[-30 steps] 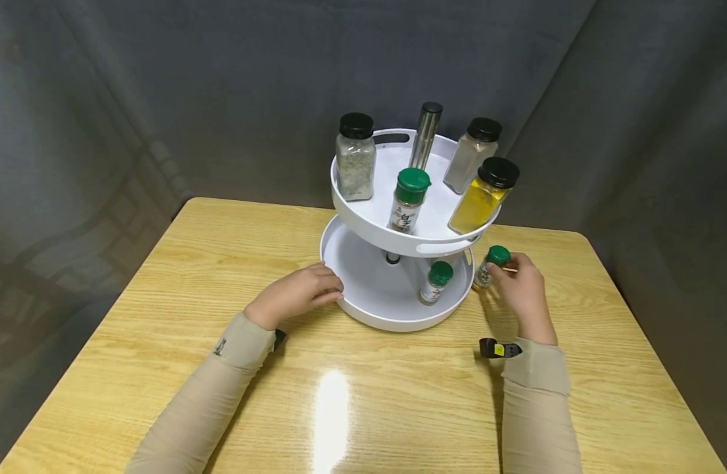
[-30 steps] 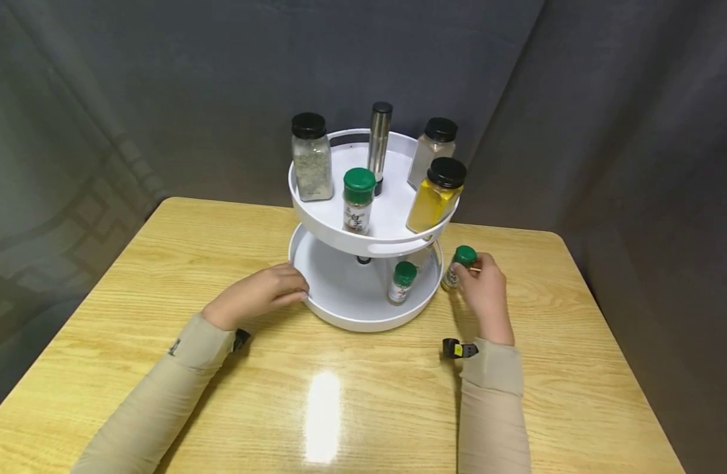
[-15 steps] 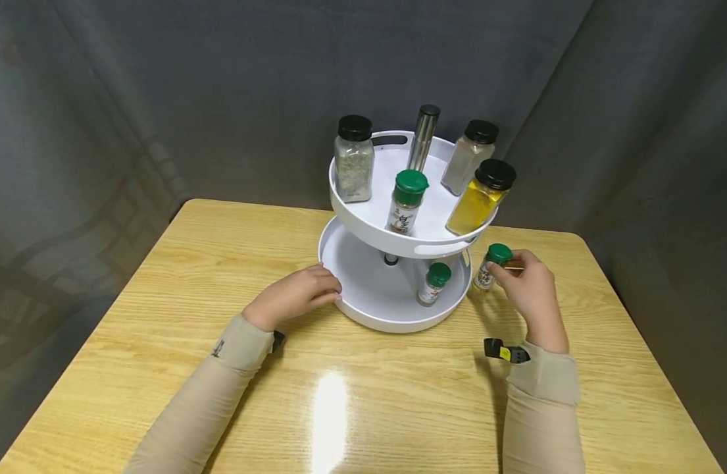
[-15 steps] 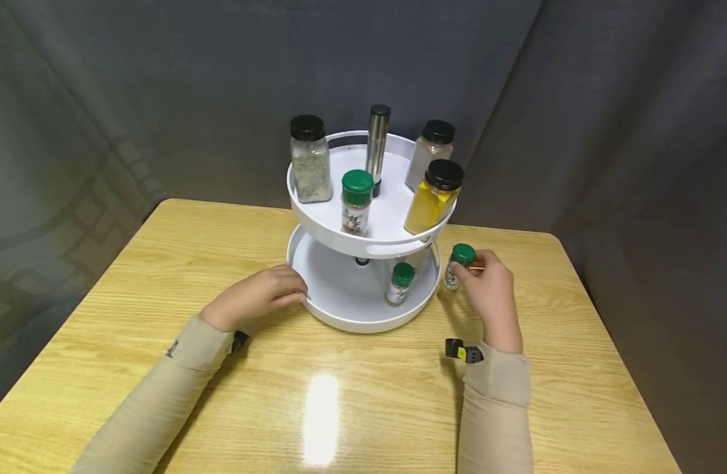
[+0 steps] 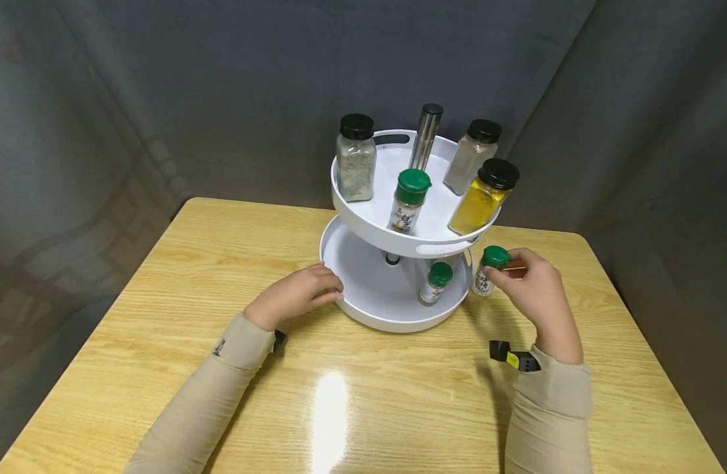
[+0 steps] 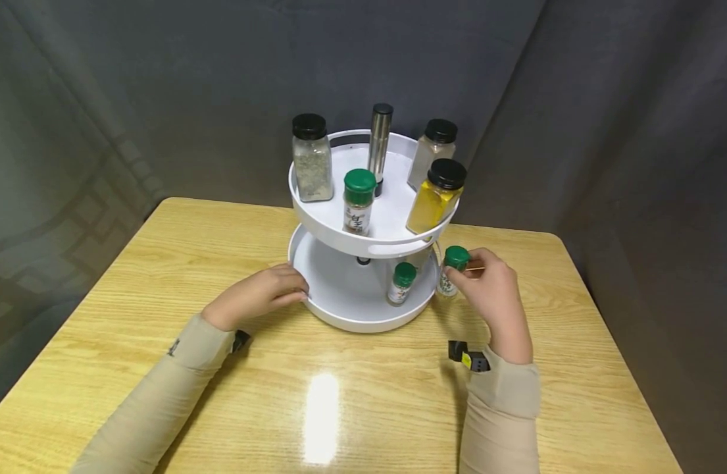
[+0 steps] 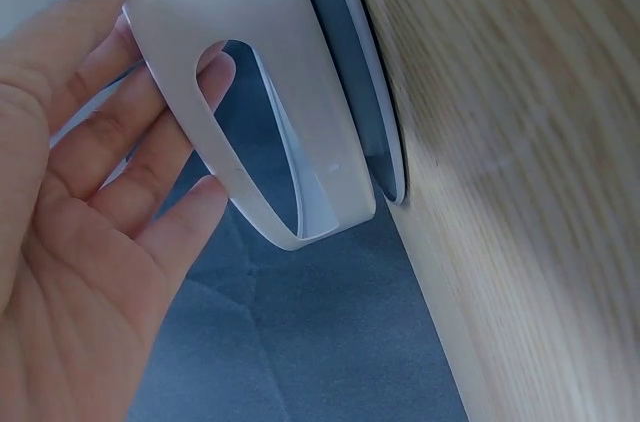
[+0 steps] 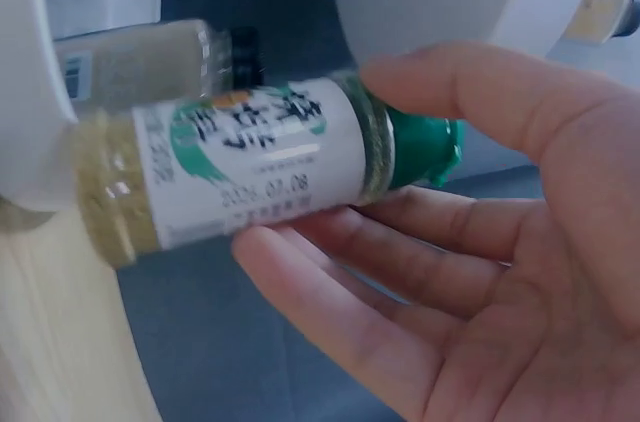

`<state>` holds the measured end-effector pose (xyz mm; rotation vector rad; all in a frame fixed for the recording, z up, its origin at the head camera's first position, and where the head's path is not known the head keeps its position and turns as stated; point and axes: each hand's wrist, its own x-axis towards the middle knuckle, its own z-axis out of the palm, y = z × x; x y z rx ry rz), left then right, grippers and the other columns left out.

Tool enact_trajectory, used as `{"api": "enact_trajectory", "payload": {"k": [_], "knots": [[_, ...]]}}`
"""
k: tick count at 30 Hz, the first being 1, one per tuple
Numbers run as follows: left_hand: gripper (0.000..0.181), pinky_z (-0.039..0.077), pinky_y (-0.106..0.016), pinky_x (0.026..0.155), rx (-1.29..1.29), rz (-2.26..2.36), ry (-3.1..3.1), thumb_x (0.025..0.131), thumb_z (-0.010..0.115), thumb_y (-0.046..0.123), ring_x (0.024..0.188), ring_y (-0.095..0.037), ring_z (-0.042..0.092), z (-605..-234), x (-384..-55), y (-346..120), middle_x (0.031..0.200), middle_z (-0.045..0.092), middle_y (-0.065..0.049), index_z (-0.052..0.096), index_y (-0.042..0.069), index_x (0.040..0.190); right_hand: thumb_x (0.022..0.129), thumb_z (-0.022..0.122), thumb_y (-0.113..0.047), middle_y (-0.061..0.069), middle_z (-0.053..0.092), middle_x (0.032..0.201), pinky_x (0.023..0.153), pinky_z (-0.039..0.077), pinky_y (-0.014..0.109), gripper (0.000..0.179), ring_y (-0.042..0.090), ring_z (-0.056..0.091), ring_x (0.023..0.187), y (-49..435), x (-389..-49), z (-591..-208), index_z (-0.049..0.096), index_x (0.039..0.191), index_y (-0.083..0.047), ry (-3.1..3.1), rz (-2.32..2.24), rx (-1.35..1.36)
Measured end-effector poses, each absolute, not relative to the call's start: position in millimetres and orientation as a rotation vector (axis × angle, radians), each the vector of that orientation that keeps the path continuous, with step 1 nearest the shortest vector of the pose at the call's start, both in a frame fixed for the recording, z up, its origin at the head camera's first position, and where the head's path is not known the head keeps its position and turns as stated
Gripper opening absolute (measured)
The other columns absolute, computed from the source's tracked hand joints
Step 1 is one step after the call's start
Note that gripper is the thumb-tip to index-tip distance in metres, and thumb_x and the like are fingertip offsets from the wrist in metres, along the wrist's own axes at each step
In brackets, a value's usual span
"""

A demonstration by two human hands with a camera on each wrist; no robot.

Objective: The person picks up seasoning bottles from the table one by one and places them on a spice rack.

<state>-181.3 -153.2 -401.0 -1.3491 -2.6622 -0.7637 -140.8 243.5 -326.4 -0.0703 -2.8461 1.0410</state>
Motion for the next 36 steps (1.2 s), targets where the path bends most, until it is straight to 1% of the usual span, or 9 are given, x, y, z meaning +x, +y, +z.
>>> {"api": "enact_trajectory", "payload": {"k": [3,7,10,15,19,23,30,32,36], "knots": [[0.010,0.051,-0.033,0.095,-1.354,-0.765,-2.656,0.100,0.067,0.018,0.099,-0.016,0.060,-400.3,-180.9,-153.0,0.098,0.068,0.003,0.072,0.011,0.103,0.096,0.070,-0.034,0.027,0.063,0.118,0.080,0.058,0.042,0.051,0.042,0.061,0.107,241.5,-138.0,-322.2,0.059,0.126,0.007,-2.863,1.043,-0.017],[0.010,0.051,-0.033,0.095,-1.356,-0.768,-2.658,0.100,0.066,0.019,0.099,-0.016,0.060,-400.7,-181.3,-152.9,0.097,0.068,0.003,0.072,0.011,0.103,0.096,0.072,-0.030,0.024,0.064,0.114,0.075,0.055,0.029,0.046,0.038,0.061,0.105,238.2,-135.5,-317.9,0.061,0.123,0.005,-2.879,1.079,0.066],[0.010,0.051,-0.033,0.095,-1.355,-0.769,-2.660,0.100,0.066,0.019,0.098,-0.016,0.060,-400.8,-181.0,-153.1,0.097,0.067,0.004,0.072,0.011,0.103,0.095,0.072,-0.032,0.021,0.065,0.114,0.074,0.054,0.024,0.044,0.035,0.061,0.103,235.8,-135.2,-316.6,0.063,0.121,0.003,-2.894,1.136,0.110],[0.010,0.051,-0.033,0.094,-1.347,-0.771,-2.665,0.101,0.065,0.018,0.099,-0.016,0.060,-400.0,-180.5,-153.4,0.098,0.067,0.004,0.072,0.012,0.103,0.095,0.074,-0.033,0.016,0.067,0.110,0.073,0.054,0.022,0.041,0.027,0.061,0.098,233.5,-135.7,-317.1,0.065,0.117,0.000,-2.898,1.193,0.182],[0.010,0.051,-0.032,0.095,-1.343,-0.775,-2.663,0.101,0.066,0.019,0.099,-0.015,0.060,-401.1,-181.4,-153.2,0.098,0.067,0.005,0.072,0.012,0.103,0.095,0.074,-0.028,0.015,0.068,0.105,0.074,0.056,0.021,0.035,0.021,0.064,0.092,232.3,-136.9,-318.8,0.067,0.114,0.000,-2.872,1.239,0.250],[0.010,0.050,-0.032,0.096,-1.338,-0.786,-2.671,0.100,0.066,0.020,0.099,-0.014,0.059,-401.6,-181.7,-153.0,0.097,0.068,0.005,0.072,0.012,0.103,0.094,0.075,-0.025,0.014,0.068,0.104,0.075,0.056,0.021,0.032,0.018,0.064,0.090,229.6,-137.9,-319.8,0.067,0.112,0.000,-2.855,1.295,0.285],[0.010,0.050,-0.032,0.095,-1.326,-0.798,-2.687,0.101,0.066,0.019,0.099,-0.015,0.059,-401.3,-181.6,-152.7,0.098,0.068,0.004,0.072,0.011,0.103,0.093,0.076,-0.023,0.013,0.068,0.107,0.077,0.055,0.019,0.034,0.017,0.063,0.093,220.4,-138.7,-320.1,0.068,0.116,0.002,-2.845,1.340,0.345],[0.010,0.050,-0.032,0.095,-1.327,-0.798,-2.684,0.101,0.066,0.018,0.099,-0.015,0.059,-400.8,-181.4,-152.6,0.098,0.068,0.004,0.072,0.011,0.103,0.093,0.076,-0.021,0.013,0.068,0.109,0.079,0.054,0.018,0.035,0.018,0.062,0.096,217.6,-138.9,-321.3,0.067,0.117,0.002,-2.845,1.345,0.361],[0.010,0.051,-0.032,0.094,-1.325,-0.798,-2.680,0.100,0.066,0.018,0.099,-0.015,0.059,-399.8,-180.0,-152.7,0.098,0.068,0.004,0.072,0.011,0.103,0.092,0.076,-0.021,0.013,0.068,0.112,0.083,0.054,0.020,0.035,0.022,0.061,0.101,210.8,-138.3,-321.8,0.068,0.118,0.001,-2.842,1.351,0.391]]}}
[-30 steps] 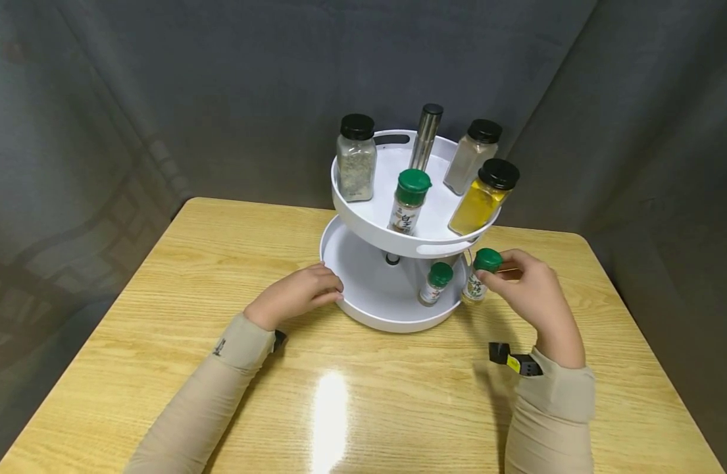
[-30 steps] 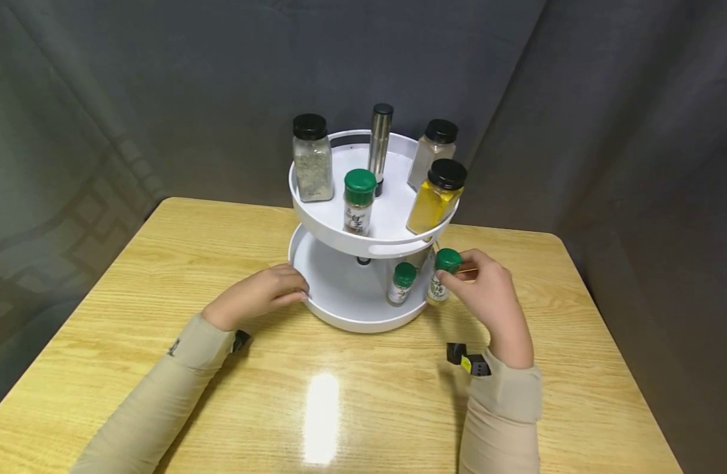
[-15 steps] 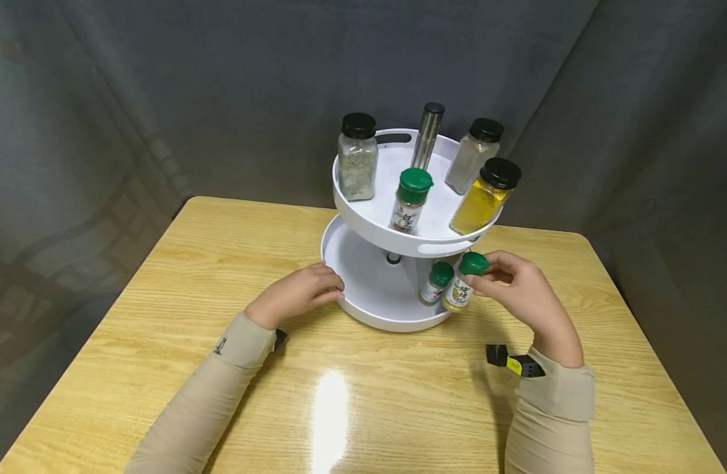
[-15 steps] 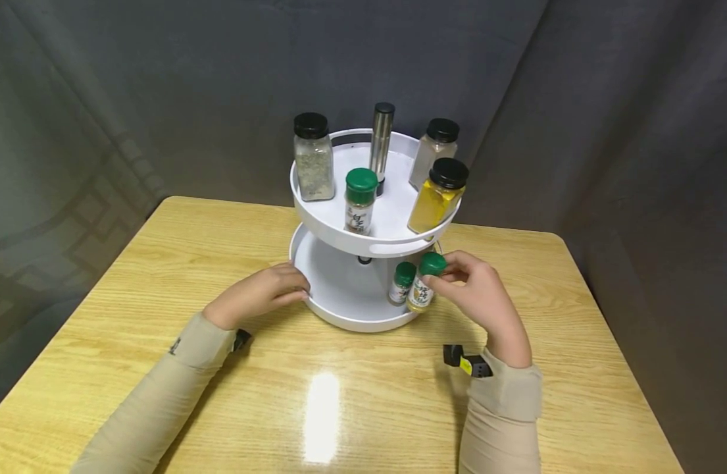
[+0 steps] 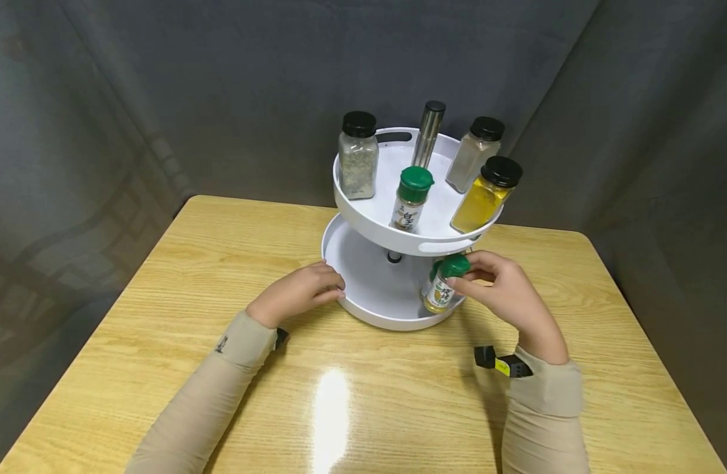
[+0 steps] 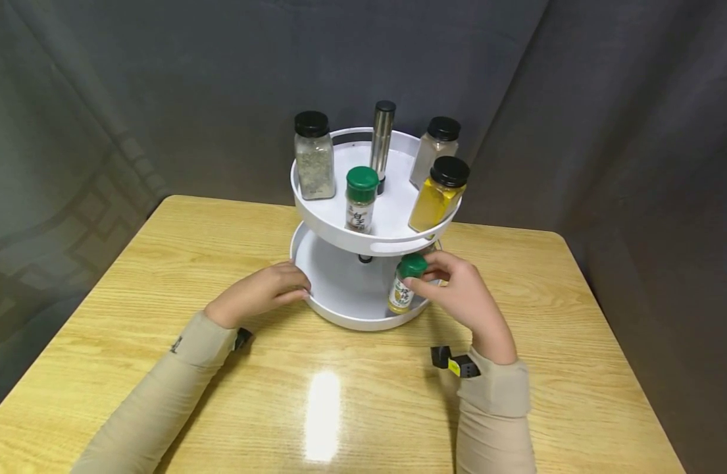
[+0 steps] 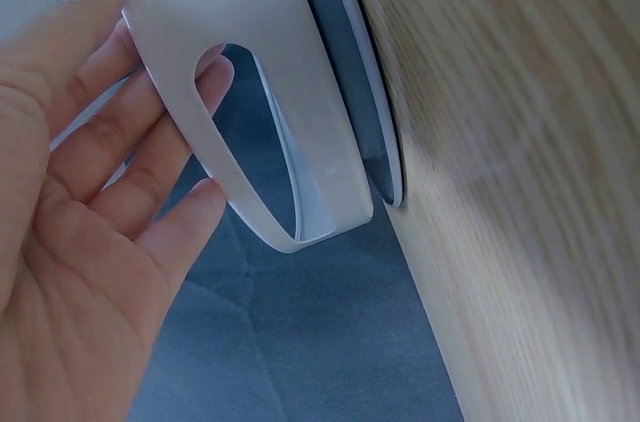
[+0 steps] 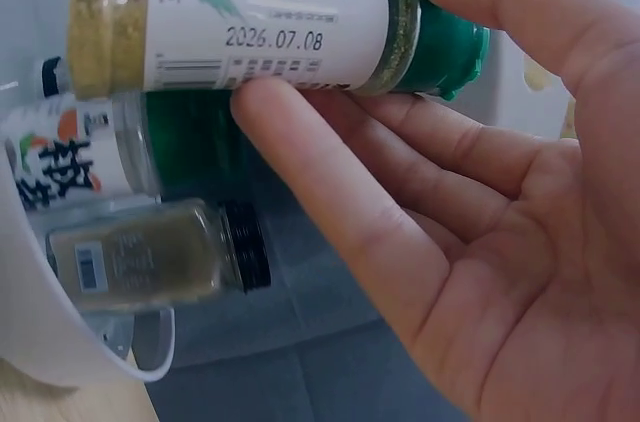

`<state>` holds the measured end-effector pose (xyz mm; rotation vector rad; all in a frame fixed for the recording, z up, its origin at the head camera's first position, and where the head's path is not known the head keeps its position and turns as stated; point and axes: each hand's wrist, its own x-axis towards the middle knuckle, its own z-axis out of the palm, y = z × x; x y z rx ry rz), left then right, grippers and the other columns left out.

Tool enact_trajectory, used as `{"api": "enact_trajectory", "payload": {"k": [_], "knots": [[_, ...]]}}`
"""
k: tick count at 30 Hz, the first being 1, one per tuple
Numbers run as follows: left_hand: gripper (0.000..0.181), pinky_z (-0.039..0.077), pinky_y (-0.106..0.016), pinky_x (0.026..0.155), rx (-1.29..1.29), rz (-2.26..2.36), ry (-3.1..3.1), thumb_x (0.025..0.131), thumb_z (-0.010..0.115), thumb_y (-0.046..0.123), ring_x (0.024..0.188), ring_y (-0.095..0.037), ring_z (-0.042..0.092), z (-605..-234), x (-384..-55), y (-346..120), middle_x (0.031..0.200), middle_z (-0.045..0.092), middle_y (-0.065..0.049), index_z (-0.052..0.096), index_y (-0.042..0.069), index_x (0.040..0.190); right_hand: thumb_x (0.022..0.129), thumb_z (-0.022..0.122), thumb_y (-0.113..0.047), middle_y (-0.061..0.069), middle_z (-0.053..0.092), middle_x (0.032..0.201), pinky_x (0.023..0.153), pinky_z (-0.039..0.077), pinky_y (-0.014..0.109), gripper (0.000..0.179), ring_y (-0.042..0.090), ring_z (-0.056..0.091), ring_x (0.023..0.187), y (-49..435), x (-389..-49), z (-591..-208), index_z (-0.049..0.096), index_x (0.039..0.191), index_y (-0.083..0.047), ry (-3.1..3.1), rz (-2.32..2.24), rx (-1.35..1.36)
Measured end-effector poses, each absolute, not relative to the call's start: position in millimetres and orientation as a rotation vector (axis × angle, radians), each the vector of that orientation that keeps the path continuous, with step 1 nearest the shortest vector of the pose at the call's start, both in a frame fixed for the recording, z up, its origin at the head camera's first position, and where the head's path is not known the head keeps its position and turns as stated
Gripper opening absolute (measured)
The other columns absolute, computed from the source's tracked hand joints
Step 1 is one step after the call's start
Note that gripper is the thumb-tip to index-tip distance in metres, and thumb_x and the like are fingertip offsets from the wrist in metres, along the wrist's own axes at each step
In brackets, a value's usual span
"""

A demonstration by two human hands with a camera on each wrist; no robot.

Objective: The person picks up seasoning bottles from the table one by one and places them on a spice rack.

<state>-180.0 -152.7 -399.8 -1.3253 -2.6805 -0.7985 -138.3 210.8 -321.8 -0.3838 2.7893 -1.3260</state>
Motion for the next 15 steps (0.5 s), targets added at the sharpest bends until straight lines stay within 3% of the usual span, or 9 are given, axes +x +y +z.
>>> {"api": "enact_trajectory", "payload": {"k": [8,15], "knots": [[0.010,0.051,-0.032,0.095,-1.319,-0.798,-2.688,0.100,0.066,0.018,0.100,-0.015,0.060,-400.4,-180.3,-152.4,0.098,0.068,0.004,0.073,0.011,0.103,0.092,0.077,-0.016,0.013,0.070,0.113,0.100,0.052,0.051,0.030,0.026,0.065,0.102,195.9,-136.5,-321.5,0.069,0.115,0.001,2.741,-1.370,-0.501],[0.010,0.051,-0.033,0.094,-1.330,-0.792,-2.677,0.100,0.067,0.018,0.099,-0.016,0.060,-400.3,-181.1,-151.7,0.097,0.068,0.003,0.072,0.010,0.102,0.093,0.076,-0.015,0.014,0.069,0.116,0.097,0.054,0.054,0.034,0.030,0.066,0.106,182.5,-135.4,-325.0,0.066,0.122,0.000,2.712,-1.382,-0.510]]}}
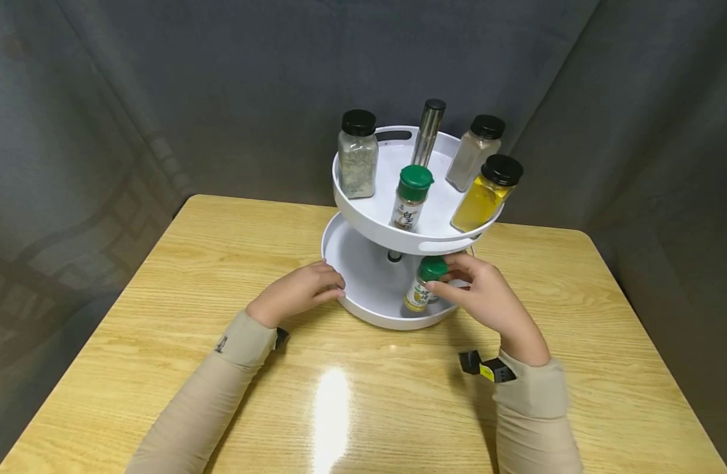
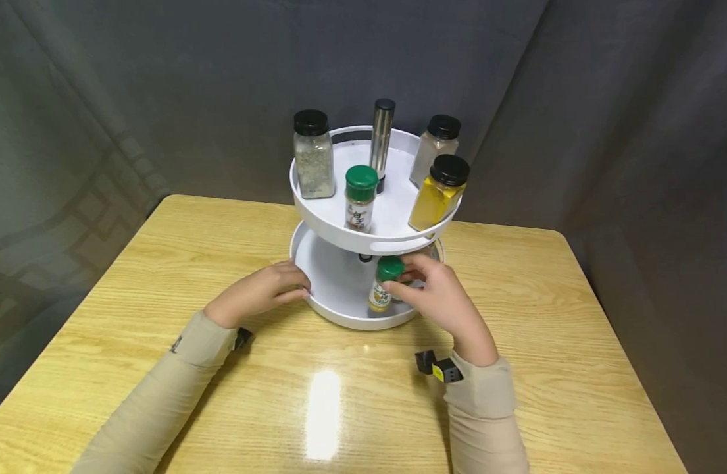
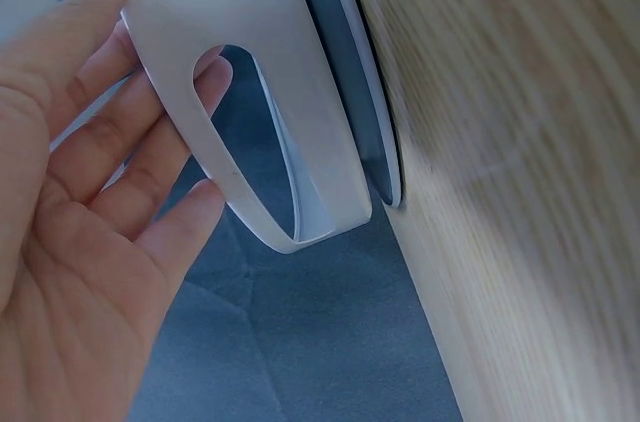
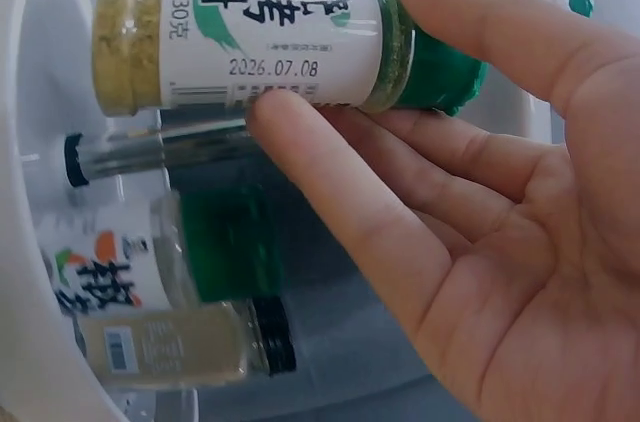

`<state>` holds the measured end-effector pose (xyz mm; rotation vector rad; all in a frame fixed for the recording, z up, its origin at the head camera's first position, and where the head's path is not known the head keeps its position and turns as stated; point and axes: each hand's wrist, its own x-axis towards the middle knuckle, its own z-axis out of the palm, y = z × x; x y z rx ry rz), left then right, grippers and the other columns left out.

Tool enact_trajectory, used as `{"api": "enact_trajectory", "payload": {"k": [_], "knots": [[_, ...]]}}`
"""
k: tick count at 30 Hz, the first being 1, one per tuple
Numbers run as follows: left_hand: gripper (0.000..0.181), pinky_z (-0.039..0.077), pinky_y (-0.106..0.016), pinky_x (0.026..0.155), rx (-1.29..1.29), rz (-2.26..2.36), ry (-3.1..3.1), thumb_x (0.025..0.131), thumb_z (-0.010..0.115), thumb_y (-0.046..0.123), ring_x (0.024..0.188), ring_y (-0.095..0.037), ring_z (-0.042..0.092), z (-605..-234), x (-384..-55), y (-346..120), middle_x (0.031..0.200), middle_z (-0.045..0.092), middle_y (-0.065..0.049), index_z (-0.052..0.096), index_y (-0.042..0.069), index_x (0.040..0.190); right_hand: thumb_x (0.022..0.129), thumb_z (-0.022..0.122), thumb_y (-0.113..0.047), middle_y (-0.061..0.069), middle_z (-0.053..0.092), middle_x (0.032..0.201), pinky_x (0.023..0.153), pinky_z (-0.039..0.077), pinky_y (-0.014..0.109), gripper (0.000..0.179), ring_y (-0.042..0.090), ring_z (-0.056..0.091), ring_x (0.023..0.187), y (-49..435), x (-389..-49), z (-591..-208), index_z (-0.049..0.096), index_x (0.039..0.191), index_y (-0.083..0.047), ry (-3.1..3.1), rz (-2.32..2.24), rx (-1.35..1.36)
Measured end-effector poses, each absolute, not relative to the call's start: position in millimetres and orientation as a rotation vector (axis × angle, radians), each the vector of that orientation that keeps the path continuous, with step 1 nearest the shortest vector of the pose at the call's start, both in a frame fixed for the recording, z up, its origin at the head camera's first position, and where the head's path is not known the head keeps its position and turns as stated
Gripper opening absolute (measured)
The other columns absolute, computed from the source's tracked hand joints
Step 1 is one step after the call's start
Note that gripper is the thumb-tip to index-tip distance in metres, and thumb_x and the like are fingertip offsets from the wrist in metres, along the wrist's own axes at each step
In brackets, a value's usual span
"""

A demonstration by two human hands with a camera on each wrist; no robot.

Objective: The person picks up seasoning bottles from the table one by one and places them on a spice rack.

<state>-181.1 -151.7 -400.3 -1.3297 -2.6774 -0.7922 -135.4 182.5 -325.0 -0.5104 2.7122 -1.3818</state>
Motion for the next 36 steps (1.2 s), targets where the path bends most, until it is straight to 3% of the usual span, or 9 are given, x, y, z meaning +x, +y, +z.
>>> {"api": "enact_trajectory", "payload": {"k": [5,26,36], "knots": [[0.010,0.051,-0.033,0.094,-1.323,-0.799,-2.682,0.099,0.067,0.018,0.099,-0.016,0.060,-400.1,-180.3,-151.5,0.098,0.068,0.003,0.073,0.010,0.103,0.093,0.075,-0.014,0.014,0.068,0.119,0.101,0.051,0.055,0.038,0.031,0.066,0.108,173.2,-136.3,-329.4,0.064,0.127,0.000,2.702,-1.394,-0.531],[0.011,0.051,-0.035,0.095,-1.328,-0.786,-2.683,0.100,0.067,0.018,0.099,-0.018,0.060,-400.6,-181.5,-151.9,0.098,0.068,0.002,0.073,0.009,0.103,0.091,0.076,-0.010,0.017,0.069,0.111,0.088,0.059,0.051,0.032,0.035,0.069,0.101,146.3,-146.0,-358.2,0.065,0.117,0.005,2.751,-1.295,-0.647],[0.012,0.051,-0.034,0.095,-1.310,-0.798,-2.707,0.100,0.066,0.019,0.101,-0.017,0.061,-400.7,-181.5,-151.9,0.099,0.068,0.002,0.073,0.010,0.104,0.093,0.075,-0.015,0.021,0.070,0.112,0.084,0.060,0.047,0.039,0.035,0.070,0.101,143.4,-148.6,-363.7,0.062,0.122,0.008,2.771,-1.194,-0.651]]}}
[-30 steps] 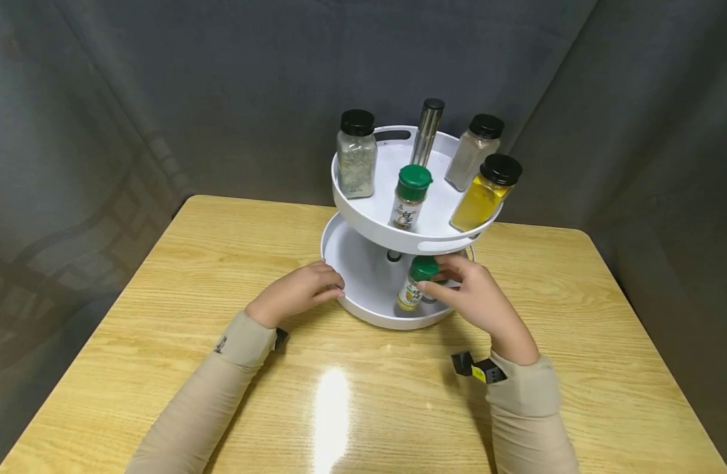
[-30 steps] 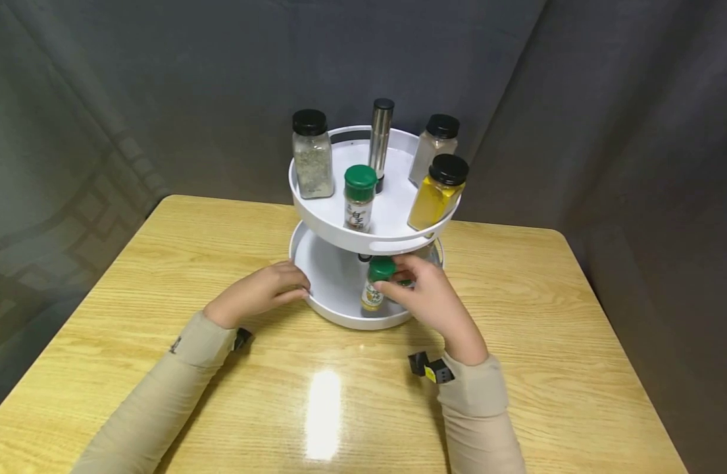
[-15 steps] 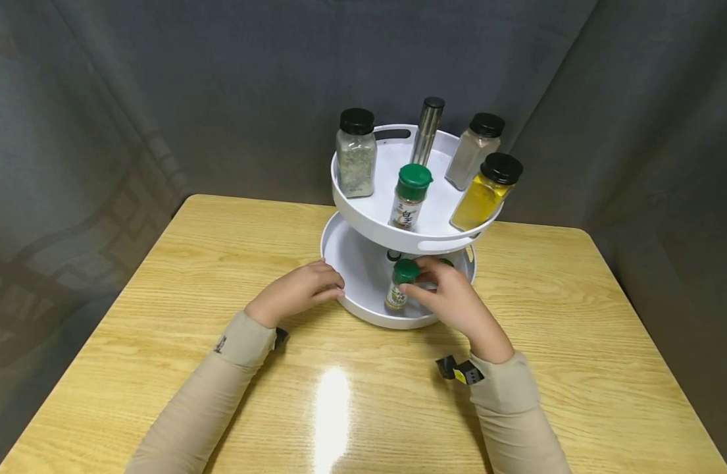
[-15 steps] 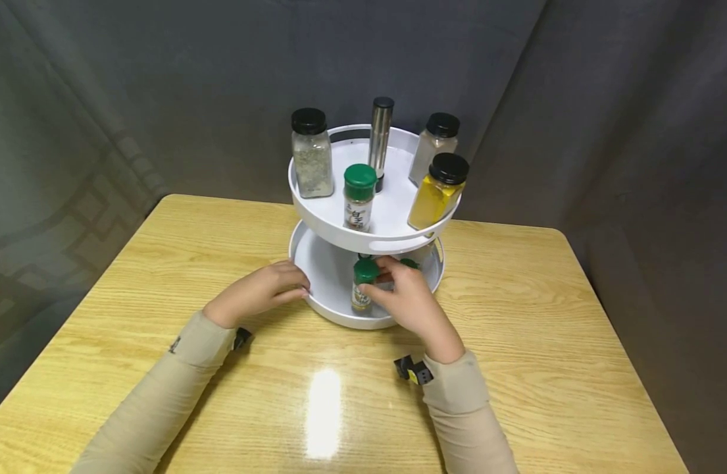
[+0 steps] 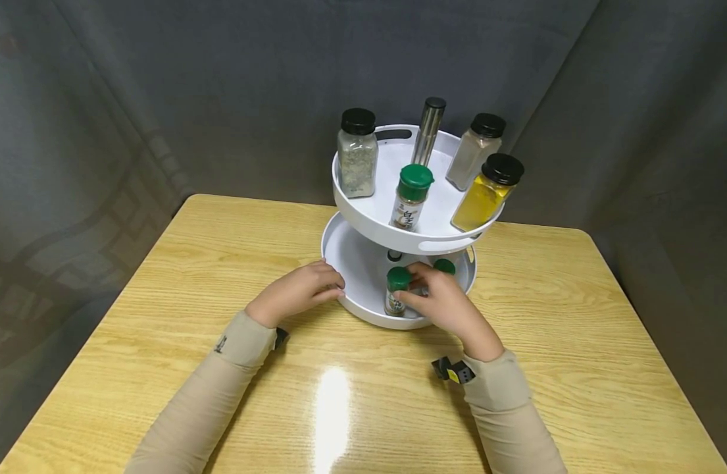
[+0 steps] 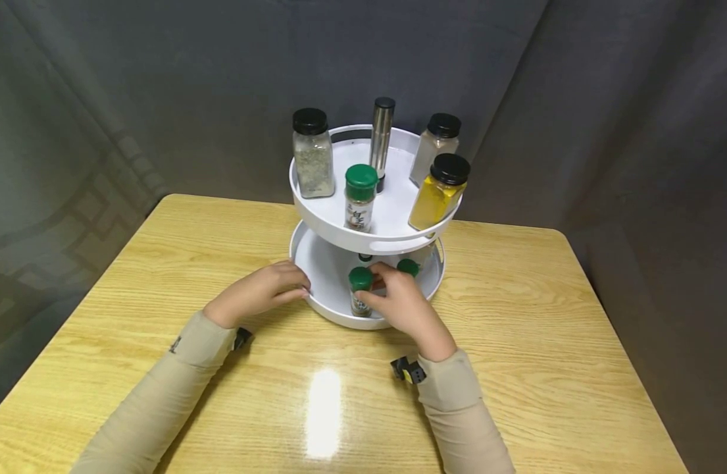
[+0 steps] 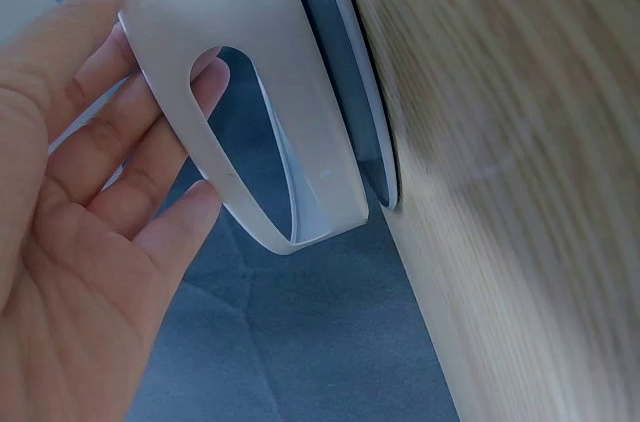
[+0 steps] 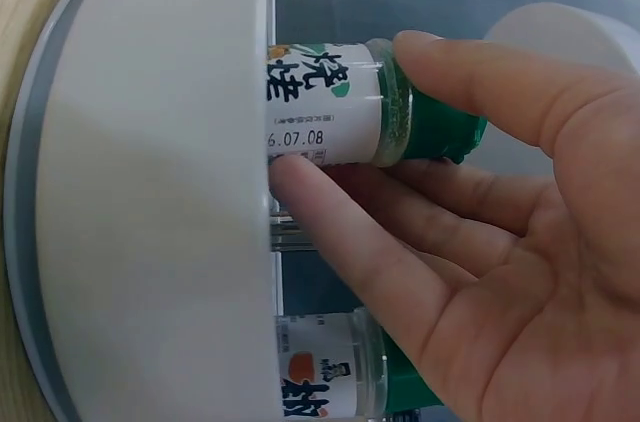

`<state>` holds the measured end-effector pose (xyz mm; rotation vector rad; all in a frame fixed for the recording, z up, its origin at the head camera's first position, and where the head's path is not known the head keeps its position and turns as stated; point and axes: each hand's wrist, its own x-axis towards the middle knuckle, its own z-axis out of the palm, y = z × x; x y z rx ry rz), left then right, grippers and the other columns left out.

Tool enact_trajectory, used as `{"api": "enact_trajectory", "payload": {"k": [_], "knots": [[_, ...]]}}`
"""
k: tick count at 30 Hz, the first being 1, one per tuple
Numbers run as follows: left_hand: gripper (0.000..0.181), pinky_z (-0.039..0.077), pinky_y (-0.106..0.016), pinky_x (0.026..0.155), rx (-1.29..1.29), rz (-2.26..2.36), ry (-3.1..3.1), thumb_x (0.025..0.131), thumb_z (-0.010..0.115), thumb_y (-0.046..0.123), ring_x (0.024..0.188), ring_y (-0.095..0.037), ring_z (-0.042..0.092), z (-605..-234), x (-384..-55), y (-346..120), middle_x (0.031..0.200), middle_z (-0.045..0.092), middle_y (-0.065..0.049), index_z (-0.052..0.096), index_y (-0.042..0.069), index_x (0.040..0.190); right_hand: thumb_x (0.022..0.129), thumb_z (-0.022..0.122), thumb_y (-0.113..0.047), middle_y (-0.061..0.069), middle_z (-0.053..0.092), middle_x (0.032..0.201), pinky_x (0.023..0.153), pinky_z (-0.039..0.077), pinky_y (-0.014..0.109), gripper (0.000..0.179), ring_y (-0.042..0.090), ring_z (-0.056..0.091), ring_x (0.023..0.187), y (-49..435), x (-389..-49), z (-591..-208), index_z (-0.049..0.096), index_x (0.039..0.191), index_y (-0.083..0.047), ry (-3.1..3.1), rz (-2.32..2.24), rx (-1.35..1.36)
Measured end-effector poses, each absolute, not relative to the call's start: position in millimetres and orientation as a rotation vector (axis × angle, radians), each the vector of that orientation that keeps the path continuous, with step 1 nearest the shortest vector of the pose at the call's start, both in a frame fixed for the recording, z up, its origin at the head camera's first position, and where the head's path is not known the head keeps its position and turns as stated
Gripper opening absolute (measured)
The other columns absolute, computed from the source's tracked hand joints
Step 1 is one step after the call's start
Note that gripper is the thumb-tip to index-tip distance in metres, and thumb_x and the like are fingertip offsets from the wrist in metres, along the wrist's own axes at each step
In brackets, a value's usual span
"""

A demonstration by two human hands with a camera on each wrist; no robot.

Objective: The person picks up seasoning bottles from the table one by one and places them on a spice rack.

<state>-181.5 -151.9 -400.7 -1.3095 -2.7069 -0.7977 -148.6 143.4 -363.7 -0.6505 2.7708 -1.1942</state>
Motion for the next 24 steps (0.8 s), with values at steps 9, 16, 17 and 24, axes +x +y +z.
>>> {"api": "enact_trajectory", "payload": {"k": [9,16,17,24], "knots": [[0.012,0.052,-0.034,0.094,-1.310,-0.804,-2.704,0.100,0.066,0.019,0.100,-0.017,0.061,-401.2,-181.5,-151.9,0.100,0.068,0.002,0.073,0.010,0.104,0.091,0.075,-0.014,0.020,0.071,0.111,0.084,0.060,0.047,0.039,0.036,0.070,0.101,142.2,-147.4,-365.6,0.062,0.121,0.007,2.790,-1.176,-0.636],[0.011,0.052,-0.033,0.093,-1.307,-0.805,-2.702,0.100,0.067,0.019,0.099,-0.016,0.060,-402.6,-182.1,-152.4,0.099,0.068,0.003,0.073,0.011,0.103,0.091,0.076,-0.014,0.020,0.071,0.109,0.082,0.061,0.046,0.041,0.035,0.069,0.100,142.3,-148.2,-366.1,0.062,0.122,0.008,2.790,-1.167,-0.632],[0.011,0.052,-0.033,0.092,-1.305,-0.805,-2.703,0.100,0.067,0.019,0.099,-0.016,0.060,-402.7,-182.0,-152.5,0.099,0.068,0.003,0.073,0.011,0.103,0.091,0.076,-0.015,0.020,0.071,0.108,0.081,0.061,0.046,0.041,0.035,0.069,0.100,142.3,-148.4,-366.1,0.061,0.121,0.008,2.791,-1.162,-0.632],[0.011,0.052,-0.033,0.093,-1.292,-0.803,-2.718,0.100,0.067,0.020,0.100,-0.015,0.060,-401.7,-181.1,-152.3,0.100,0.067,0.003,0.072,0.011,0.104,0.091,0.075,-0.016,0.019,0.070,0.108,0.084,0.060,0.046,0.044,0.034,0.069,0.099,142.5,-149.6,-367.0,0.058,0.124,0.007,2.770,-1.150,-0.615]]}}
